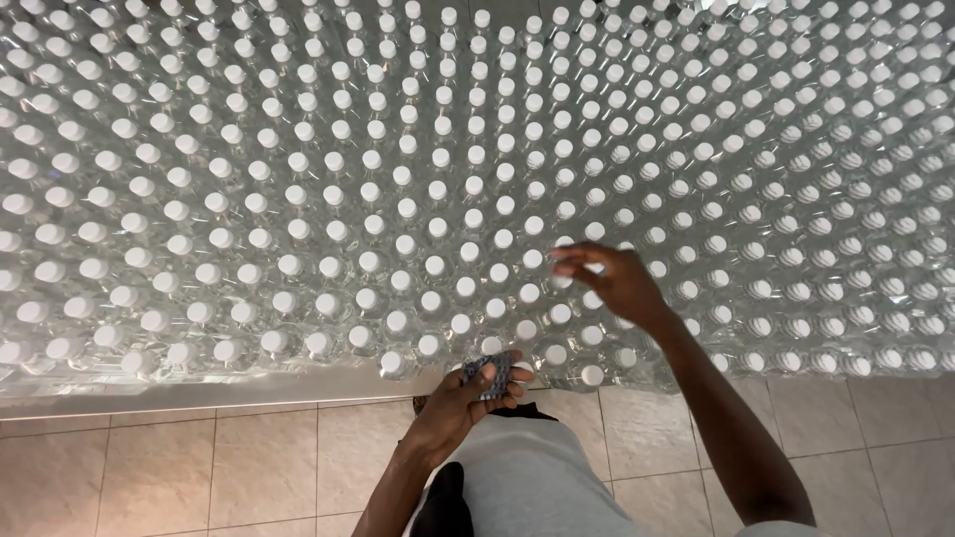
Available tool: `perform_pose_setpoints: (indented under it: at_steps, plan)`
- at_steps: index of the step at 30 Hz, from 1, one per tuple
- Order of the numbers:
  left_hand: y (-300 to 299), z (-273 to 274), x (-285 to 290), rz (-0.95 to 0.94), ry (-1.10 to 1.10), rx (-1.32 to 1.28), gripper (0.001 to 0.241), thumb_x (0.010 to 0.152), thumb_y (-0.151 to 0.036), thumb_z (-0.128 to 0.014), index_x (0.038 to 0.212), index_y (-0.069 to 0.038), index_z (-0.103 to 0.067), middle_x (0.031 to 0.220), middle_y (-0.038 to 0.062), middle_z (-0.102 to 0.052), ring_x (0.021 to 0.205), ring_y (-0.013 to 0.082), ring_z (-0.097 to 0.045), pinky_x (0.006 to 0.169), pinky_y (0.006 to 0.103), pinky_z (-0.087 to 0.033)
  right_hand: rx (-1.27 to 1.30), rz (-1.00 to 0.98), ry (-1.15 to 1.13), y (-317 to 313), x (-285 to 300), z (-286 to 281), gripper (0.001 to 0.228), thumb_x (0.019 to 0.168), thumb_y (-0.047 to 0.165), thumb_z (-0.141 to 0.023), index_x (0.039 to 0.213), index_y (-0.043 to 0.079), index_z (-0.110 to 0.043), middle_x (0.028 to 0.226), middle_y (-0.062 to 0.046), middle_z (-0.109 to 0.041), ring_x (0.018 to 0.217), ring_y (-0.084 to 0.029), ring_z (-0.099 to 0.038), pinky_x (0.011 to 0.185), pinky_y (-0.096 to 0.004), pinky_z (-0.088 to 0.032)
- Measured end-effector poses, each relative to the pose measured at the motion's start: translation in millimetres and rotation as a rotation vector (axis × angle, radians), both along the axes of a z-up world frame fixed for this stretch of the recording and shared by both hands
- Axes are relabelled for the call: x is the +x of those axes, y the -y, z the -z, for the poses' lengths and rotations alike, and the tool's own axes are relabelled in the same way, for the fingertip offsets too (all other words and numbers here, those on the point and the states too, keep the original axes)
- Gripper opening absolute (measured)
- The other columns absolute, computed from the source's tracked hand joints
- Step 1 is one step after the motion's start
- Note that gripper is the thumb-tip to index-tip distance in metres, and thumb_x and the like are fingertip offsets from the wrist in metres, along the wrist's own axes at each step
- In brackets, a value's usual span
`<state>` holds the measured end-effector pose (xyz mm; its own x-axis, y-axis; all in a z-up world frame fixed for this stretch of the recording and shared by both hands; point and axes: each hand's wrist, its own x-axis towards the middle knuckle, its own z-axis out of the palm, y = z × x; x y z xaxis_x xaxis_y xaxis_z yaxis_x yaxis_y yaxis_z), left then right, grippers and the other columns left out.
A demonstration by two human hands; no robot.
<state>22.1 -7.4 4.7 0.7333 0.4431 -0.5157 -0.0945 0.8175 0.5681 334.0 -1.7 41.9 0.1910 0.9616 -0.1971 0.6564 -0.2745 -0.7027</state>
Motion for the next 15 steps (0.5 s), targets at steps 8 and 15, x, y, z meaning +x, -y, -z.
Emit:
perform_pose_setpoints:
  at_steps: [8, 15]
  plan:
    - [-0.6, -4.8, -13.2, -0.104, -0.024, -0.005, 0.067, 0.099, -0.034, -0.064, 0.150, 0.008, -0.063, 0.130, 0.021, -0.079, 0.110, 0.0276, -0.074, 0.095, 0.0386, -0.063, 0.331, -0.027, 0.073, -43.6, 95.1, 72.7, 0.024, 0.114, 0.021, -0.061, 0.127, 0.011, -0.079, 0.120, -0.004, -0.081, 0.108, -0.022, -0.068, 0.090, -0.039, -0.054]
    - [-1.7, -6.7, -13.9, -0.145, -0.054, -0.019, 0.060, 0.101, -0.032, -0.063, 0.145, 0.009, -0.068, 0.129, 0.022, -0.079, 0.108, 0.0289, -0.074, 0.096, 0.0393, -0.063, 0.328, -0.174, 0.196, -37.3, 123.6, 112.9, 0.021, 0.117, 0.026, -0.056, 0.126, 0.017, -0.072, 0.124, 0.004, -0.078, 0.105, -0.015, -0.076, 0.135, -0.050, -0.014]
